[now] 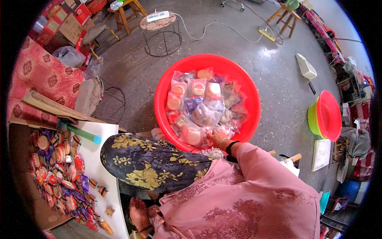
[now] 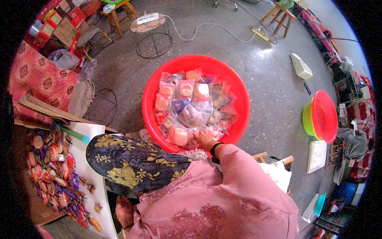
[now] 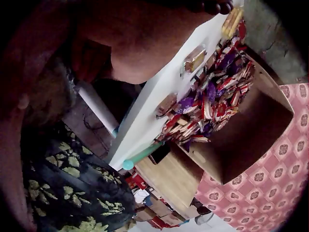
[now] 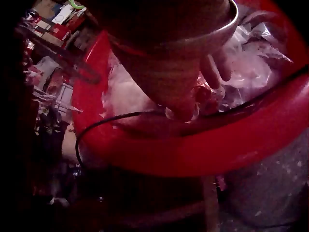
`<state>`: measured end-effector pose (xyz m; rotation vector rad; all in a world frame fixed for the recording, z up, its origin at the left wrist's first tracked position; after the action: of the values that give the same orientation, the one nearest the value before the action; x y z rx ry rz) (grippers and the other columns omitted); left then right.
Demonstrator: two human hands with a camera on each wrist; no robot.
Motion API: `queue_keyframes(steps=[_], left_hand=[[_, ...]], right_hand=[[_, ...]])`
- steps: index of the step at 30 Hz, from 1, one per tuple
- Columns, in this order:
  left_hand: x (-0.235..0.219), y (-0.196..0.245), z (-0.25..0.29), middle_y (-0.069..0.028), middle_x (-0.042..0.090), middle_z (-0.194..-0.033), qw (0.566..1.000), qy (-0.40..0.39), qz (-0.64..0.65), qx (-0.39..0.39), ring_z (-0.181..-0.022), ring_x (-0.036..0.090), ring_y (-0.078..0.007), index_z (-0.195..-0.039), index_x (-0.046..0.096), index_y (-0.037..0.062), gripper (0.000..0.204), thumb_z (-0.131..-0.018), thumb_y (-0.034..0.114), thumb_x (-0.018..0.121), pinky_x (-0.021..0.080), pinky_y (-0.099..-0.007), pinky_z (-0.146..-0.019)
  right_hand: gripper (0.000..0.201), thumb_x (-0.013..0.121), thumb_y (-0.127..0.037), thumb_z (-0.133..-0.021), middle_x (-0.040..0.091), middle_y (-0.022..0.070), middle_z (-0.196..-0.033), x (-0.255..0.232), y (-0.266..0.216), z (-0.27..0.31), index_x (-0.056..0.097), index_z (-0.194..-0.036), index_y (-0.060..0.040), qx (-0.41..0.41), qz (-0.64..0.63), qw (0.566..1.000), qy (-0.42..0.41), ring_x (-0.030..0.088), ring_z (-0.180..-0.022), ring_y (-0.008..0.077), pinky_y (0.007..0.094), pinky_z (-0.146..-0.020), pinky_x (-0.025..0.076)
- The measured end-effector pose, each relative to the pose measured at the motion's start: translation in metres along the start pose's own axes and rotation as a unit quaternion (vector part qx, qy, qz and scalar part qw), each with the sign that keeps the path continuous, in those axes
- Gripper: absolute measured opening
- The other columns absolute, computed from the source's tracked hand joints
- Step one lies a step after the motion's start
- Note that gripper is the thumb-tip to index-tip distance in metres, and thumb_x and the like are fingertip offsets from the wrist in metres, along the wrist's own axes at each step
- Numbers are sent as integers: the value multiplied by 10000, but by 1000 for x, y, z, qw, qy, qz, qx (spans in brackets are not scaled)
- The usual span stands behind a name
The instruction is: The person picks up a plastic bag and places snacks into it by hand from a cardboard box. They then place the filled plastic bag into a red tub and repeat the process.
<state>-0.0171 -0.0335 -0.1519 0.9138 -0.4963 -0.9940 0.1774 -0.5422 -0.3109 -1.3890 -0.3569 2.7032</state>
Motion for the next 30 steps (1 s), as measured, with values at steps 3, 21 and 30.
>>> queue_keyframes(steps=[3, 21, 30], left_hand=[[7, 4, 6, -139, 582, -1174, 999, 1, 18, -41, -1065, 562, -202, -1328, 455, -44, 411, -978, 164, 508, 461, -310, -944], [4, -3, 15, -114, 654, -1096, 988, -11, -24, 152, -1107, 583, -312, -1054, 675, 35, 214, -901, 172, 614, 467, -377, -972], [2, -11, 22, -152, 640, -1108, 930, -8, 366, 23, -979, 638, -262, -1233, 526, -13, 337, -935, 132, 589, 516, -388, -912]], right_hand=[[461, 656, -175, -795, 529, 176, -1226, 11, 3, -7, 545, -1242, -205, -13, 5, 1000, -21, 573, -1130, 363, 467, -864, 511], [349, 692, -172, -762, 648, 222, -1026, -1, 2, -28, 648, -1086, -48, 0, -160, 986, -49, 636, -958, 360, 436, -777, 518], [293, 673, -141, -763, 598, 176, -1010, 34, 47, -117, 610, -1039, -64, -236, 0, 965, 119, 574, -1005, 347, 420, -869, 482]])
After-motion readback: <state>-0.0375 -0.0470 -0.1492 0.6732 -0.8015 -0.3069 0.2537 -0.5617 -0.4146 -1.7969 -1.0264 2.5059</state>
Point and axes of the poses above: each hand's wrist, its own z-axis away from the middle knuckle, its own x-axis out of the palm, y = z × x, the point moved 4 cm from there along -z, towards the middle knuckle
